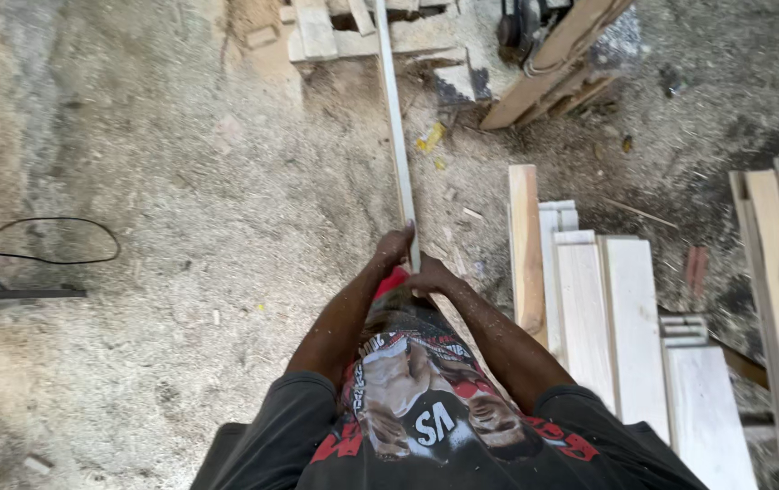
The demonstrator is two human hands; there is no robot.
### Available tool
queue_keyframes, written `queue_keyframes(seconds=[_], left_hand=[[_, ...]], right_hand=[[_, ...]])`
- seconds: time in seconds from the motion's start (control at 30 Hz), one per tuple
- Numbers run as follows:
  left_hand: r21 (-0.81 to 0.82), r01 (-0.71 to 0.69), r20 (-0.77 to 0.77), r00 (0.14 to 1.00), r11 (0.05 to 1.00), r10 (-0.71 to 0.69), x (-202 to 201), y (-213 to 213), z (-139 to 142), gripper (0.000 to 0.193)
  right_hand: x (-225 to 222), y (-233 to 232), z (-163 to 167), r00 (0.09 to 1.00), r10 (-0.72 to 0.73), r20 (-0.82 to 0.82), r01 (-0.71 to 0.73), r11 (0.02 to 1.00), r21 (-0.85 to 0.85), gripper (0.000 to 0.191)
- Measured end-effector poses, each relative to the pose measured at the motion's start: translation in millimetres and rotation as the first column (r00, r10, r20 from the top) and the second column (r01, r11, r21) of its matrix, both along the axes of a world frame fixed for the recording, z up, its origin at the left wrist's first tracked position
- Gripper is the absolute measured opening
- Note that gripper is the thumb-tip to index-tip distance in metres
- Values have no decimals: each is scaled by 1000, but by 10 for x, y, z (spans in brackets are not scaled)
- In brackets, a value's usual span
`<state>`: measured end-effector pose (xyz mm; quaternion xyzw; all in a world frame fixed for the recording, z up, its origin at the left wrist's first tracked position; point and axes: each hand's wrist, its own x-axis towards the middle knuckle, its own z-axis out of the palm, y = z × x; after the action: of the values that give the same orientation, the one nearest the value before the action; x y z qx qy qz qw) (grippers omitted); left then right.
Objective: The person handles long thin wooden strips in a woodworking workshop, picking them up from piles on the ground, aligning and stacking them, and moving them toward a machine area. They repeatedly gather strips one at a time and place them into organized stacks.
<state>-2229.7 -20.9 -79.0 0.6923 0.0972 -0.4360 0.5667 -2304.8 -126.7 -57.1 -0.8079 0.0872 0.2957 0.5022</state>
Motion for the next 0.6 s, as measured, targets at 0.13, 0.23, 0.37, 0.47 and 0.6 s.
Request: queue_keyframes(seconds=[0.13, 0.23, 0.37, 0.47, 0.6], left_hand=[[-62, -99, -25, 995, 993, 98, -37, -28, -37, 64], [-64, -99, -7, 995, 993, 98, -39, -67, -35, 58], [-47, -2, 29, 1000, 999, 4, -2, -110, -16, 58], [-75, 25, 137, 990, 997, -15, 54, -114, 24, 57], [-174, -152, -168, 978, 973, 123, 154, -151, 49, 56]], right_hand=[[-30, -15, 1, 997, 32, -69, -40, 993, -114, 89], [-16, -41, 50, 997, 50, -57, -55, 995, -89, 91], [-11, -60, 110, 993, 84, 83, -84, 996, -10, 82], [7, -28, 138, 999, 11, -31, -11, 1000, -14, 78], [86, -43, 162, 999, -52, -7, 52, 990, 133, 85]])
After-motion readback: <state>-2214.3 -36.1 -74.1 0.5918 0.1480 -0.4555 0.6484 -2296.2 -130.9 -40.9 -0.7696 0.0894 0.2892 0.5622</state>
